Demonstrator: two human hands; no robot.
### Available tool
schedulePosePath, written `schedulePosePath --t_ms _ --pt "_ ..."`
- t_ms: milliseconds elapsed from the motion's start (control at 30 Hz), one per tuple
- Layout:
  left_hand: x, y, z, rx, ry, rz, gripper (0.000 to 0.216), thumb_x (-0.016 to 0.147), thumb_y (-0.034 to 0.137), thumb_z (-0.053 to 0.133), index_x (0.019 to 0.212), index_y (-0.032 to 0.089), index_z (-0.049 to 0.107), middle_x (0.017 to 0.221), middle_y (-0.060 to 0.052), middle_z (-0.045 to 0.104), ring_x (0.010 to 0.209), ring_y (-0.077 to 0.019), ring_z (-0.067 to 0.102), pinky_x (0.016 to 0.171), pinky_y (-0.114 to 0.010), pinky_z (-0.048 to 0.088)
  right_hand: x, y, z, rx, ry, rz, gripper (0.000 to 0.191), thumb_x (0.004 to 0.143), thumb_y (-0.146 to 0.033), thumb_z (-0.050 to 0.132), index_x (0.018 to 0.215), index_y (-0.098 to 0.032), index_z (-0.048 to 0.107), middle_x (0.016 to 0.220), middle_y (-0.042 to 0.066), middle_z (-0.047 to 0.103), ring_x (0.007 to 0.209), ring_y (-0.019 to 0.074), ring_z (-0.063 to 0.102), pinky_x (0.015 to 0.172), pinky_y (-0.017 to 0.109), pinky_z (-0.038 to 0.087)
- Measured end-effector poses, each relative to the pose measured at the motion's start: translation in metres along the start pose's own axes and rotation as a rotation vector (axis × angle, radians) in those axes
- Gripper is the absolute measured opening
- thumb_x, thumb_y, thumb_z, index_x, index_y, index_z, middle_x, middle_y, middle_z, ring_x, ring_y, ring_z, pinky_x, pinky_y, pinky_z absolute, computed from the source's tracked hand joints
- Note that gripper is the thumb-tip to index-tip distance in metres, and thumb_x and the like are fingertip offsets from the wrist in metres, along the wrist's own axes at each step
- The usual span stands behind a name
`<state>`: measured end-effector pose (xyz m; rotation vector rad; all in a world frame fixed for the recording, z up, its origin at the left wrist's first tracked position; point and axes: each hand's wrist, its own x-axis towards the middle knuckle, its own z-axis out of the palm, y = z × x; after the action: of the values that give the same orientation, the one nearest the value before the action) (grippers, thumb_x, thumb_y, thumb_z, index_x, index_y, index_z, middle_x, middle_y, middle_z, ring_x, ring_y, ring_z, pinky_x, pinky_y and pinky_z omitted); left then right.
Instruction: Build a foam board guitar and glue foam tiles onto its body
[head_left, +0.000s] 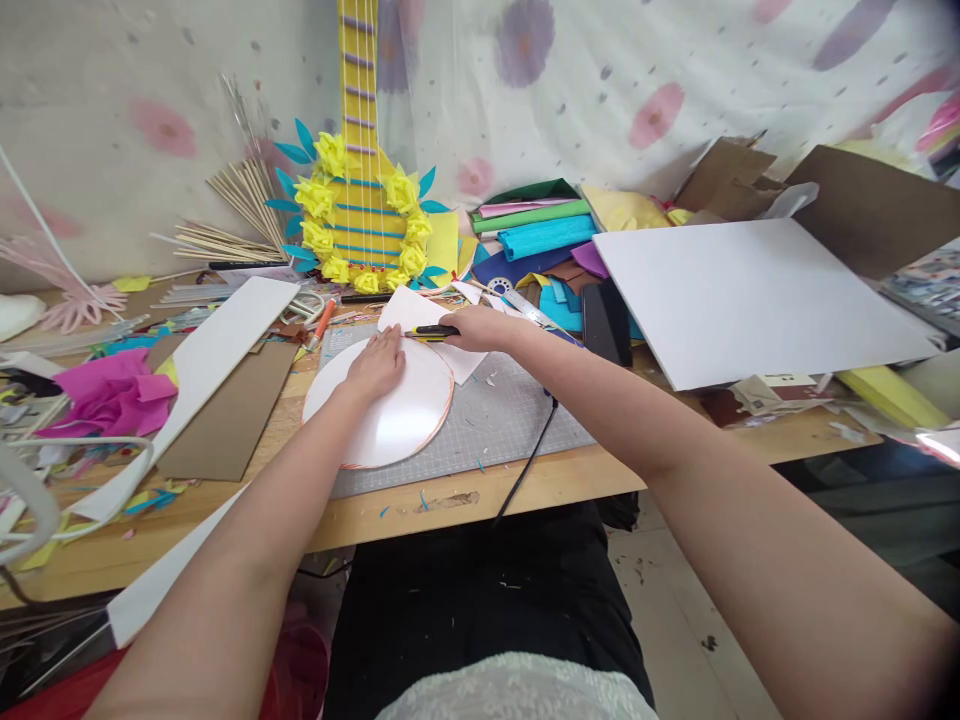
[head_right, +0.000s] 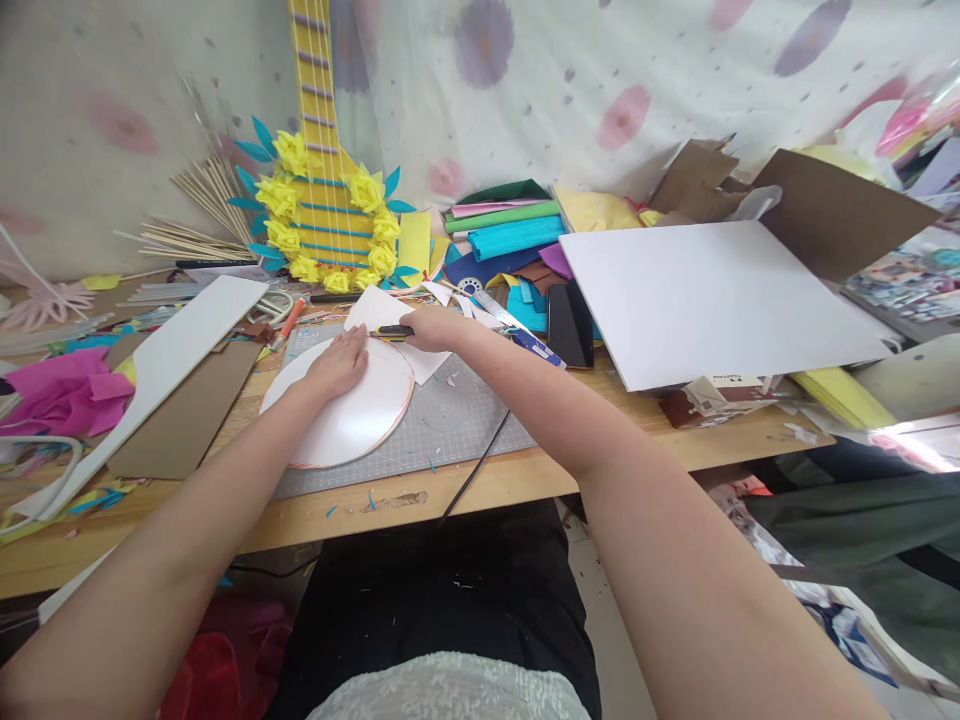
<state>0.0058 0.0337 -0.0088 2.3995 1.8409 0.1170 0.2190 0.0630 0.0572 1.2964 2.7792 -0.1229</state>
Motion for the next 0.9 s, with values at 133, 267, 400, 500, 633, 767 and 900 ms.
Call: schedulePosePath --t_ms 133,267,400,500,633,767,900 --pt "0.003 -0.003 0.004 -0.020 0.032 0.011 0.060 0.090 0.023 0.024 0.146 0.004 0.024 0.152 -0.015 0.029 0.142 -0.0197 0.023 0.117 -0.038 0.017 -0.009 0.000 -0.004 0.010 -0.020 0.010 0.036 0.088 -0.032 0.046 0.117 -0.016 0.060 0.115 0.014 0.065 0.100 0.0244 0.061 0.077 0.030 0.040" --pt "0.004 -0.004 0.007 -0.012 0.045 0.012 0.059 0.090 0.023 0.025 0.146 0.005 0.025 0.152 -0.015 0.031 0.142 -0.0196 0.024 0.117 -0.038 0.018 -0.014 -0.003 -0.004 0.001 -0.023 0.023 0.036 0.088 -0.032 0.046 0.117 -0.014 0.060 0.114 0.015 0.066 0.101 0.0250 0.061 0.078 0.030 0.040" --pt "0.002 -0.001 0.005 0.007 0.030 0.009 0.060 0.090 0.024 0.023 0.146 0.000 0.024 0.152 -0.016 0.029 0.143 -0.0202 0.023 0.118 -0.036 0.016 -0.019 -0.005 -0.002 -0.003 -0.023 0.055 0.038 0.089 -0.032 0.045 0.119 -0.013 0.059 0.113 0.017 0.066 0.102 0.0261 0.061 0.077 0.031 0.040" --pt "0.002 0.000 0.003 0.016 0.008 0.000 0.062 0.091 0.024 0.022 0.146 -0.003 0.021 0.153 -0.017 0.028 0.143 -0.0205 0.021 0.118 -0.034 0.014 -0.023 -0.007 -0.002 0.006 -0.037 0.083 0.040 0.090 -0.033 0.044 0.121 -0.014 0.057 0.114 0.017 0.066 0.101 0.0265 0.062 0.076 0.031 0.041" --pt "0.002 0.000 0.004 0.015 0.020 -0.001 0.061 0.091 0.024 0.023 0.146 -0.002 0.022 0.152 -0.016 0.029 0.143 -0.0200 0.022 0.118 -0.035 0.015 -0.028 -0.013 -0.003 0.002 -0.054 0.127 0.038 0.090 -0.032 0.043 0.119 -0.013 0.058 0.113 0.018 0.066 0.102 0.0274 0.062 0.076 0.032 0.043" --pt "0.003 -0.001 0.006 0.009 0.046 -0.003 0.060 0.091 0.023 0.023 0.146 0.000 0.024 0.152 -0.016 0.031 0.142 -0.0195 0.024 0.117 -0.036 0.018 -0.036 -0.022 0.000 0.002 -0.045 0.164 0.036 0.090 -0.029 0.041 0.117 -0.012 0.059 0.112 0.019 0.066 0.104 0.0285 0.062 0.078 0.033 0.044" --pt "0.003 -0.001 0.006 -0.001 0.048 -0.002 0.060 0.090 0.023 0.023 0.146 0.000 0.024 0.152 -0.017 0.030 0.142 -0.0199 0.024 0.117 -0.036 0.017 -0.042 -0.029 0.003 0.008 -0.032 0.193 0.036 0.089 -0.028 0.040 0.115 -0.012 0.059 0.111 0.020 0.066 0.102 0.0295 0.063 0.077 0.034 0.046"
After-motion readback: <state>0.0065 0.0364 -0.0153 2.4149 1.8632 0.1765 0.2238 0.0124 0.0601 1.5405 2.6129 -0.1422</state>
